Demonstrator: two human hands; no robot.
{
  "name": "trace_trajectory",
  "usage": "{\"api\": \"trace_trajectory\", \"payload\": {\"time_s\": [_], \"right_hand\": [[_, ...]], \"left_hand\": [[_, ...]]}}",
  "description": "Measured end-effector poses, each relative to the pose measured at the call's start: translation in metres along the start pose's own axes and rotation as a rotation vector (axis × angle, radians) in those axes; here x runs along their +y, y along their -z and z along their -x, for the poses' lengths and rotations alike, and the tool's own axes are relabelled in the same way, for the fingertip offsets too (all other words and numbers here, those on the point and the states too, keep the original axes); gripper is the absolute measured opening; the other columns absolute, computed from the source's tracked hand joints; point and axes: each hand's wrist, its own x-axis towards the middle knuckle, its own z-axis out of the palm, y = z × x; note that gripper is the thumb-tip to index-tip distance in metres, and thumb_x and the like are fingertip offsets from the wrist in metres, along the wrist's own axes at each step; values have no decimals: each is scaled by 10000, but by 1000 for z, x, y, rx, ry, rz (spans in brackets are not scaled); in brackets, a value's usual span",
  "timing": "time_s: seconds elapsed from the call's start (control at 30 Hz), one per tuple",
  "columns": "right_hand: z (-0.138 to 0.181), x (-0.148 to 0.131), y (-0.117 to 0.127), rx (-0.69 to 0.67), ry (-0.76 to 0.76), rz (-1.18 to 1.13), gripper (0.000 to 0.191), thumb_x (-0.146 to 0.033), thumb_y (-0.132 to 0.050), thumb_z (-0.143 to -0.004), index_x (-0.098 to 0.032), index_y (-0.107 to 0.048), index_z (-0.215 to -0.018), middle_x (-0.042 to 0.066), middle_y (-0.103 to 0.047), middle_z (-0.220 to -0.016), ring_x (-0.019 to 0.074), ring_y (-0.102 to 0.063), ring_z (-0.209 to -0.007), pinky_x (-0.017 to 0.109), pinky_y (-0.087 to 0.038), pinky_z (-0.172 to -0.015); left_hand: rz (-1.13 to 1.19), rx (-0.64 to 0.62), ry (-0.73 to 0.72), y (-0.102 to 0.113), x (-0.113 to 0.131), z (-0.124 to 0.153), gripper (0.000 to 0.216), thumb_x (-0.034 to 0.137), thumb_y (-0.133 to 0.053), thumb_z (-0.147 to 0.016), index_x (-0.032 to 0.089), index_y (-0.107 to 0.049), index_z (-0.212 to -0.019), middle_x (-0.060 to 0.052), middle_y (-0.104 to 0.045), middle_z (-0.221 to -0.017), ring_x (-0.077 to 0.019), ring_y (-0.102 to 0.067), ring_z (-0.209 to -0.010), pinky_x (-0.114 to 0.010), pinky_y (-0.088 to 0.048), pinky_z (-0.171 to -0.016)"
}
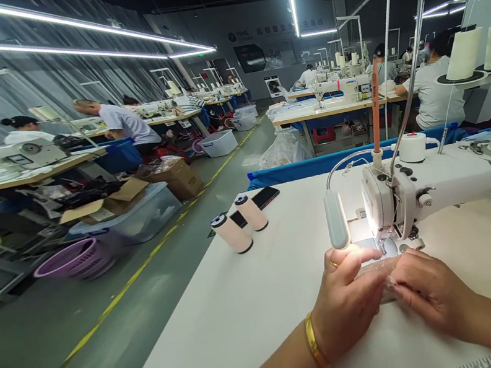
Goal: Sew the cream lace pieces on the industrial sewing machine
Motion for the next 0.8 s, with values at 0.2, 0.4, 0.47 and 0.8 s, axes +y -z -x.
{"api": "trace_trajectory", "payload": {"time_s": [0.2, 0.4, 0.47, 0.8], "right_hand": [[1, 1, -1, -2, -1, -3, 198, -139, -483, -1056, -240, -503, -888, -21, -575, -763, 162, -494, -702, 299, -446, -663], [3, 0, -1, -6, -87, -21, 101, -181, -478, -1072, -248, -549, -1045, 2, -633, -848, 179, -553, -735, 318, -468, -683], [4, 0, -1, 8, -100, -21, 98, -198, -489, -1073, -248, -558, -1123, 13, -653, -883, 184, -563, -731, 322, -475, -674], [4, 2, -1, 55, -45, -40, 107, -172, -498, -1073, -250, -550, -1023, 13, -674, -914, 179, -613, -787, 311, -505, -700]], "left_hand": [[-2, 1, 5, -1, 0, 1, 188, 83, -616, -940, 245, -710, -932, -39, -756, -1151, -203, -646, -1012, -355, -465, -933], [13, 4, 1, -2, 1, 0, 192, 63, -614, -924, 238, -682, -889, -32, -766, -1125, -197, -641, -965, -344, -466, -895], [22, -4, -4, -2, 1, 0, 190, 62, -609, -928, 236, -674, -890, -31, -769, -1119, -193, -643, -959, -342, -463, -893], [13, -48, -4, -3, 0, 3, 172, 87, -595, -949, 239, -659, -898, -22, -785, -1083, -200, -662, -984, -344, -452, -899]]}}
